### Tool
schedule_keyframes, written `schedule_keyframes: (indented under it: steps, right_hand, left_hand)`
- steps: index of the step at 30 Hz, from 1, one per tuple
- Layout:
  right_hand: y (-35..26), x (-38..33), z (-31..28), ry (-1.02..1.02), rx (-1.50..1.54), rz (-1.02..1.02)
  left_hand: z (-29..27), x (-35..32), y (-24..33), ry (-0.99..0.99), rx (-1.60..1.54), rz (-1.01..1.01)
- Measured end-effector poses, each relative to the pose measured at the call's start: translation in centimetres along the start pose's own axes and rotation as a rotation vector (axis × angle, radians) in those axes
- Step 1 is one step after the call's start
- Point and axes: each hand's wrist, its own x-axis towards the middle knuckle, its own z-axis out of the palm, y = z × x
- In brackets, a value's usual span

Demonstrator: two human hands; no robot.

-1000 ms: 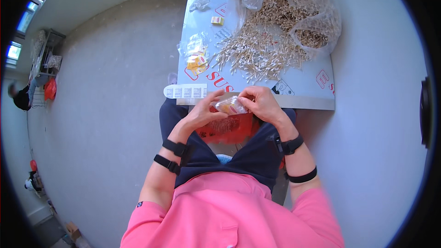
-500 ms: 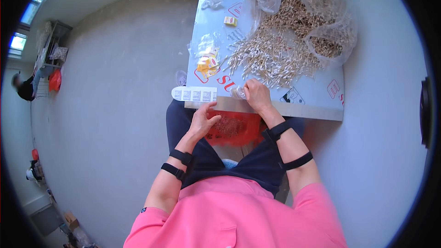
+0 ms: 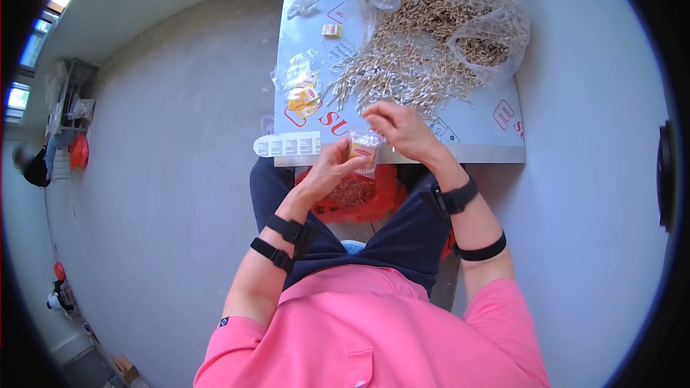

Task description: The recorder is picking up individual cotton swabs from a pile and arranging them neatly into a plastic tray for packaging.

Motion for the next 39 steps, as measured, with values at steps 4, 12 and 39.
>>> schedule_keyframes:
  steps: [4, 12, 39]
  right_hand:
    - [-1.2, -3.5, -0.2, 0.210, 0.140, -0.204]
    - [-0.7, -9.2, 2.8, 0.204, 0.110, -0.218]
    - [12.8, -2.8, 7.6, 0.352, -0.225, -0.239]
  left_hand:
    - [1.8, -1.9, 1.7, 0.015, -0.067, 0.017]
    - [3.2, -5.4, 1.0, -0.031, -0.031, -0.072]
    - [-2.6, 4.9, -4.1, 0.132, 1.172, 0.339]
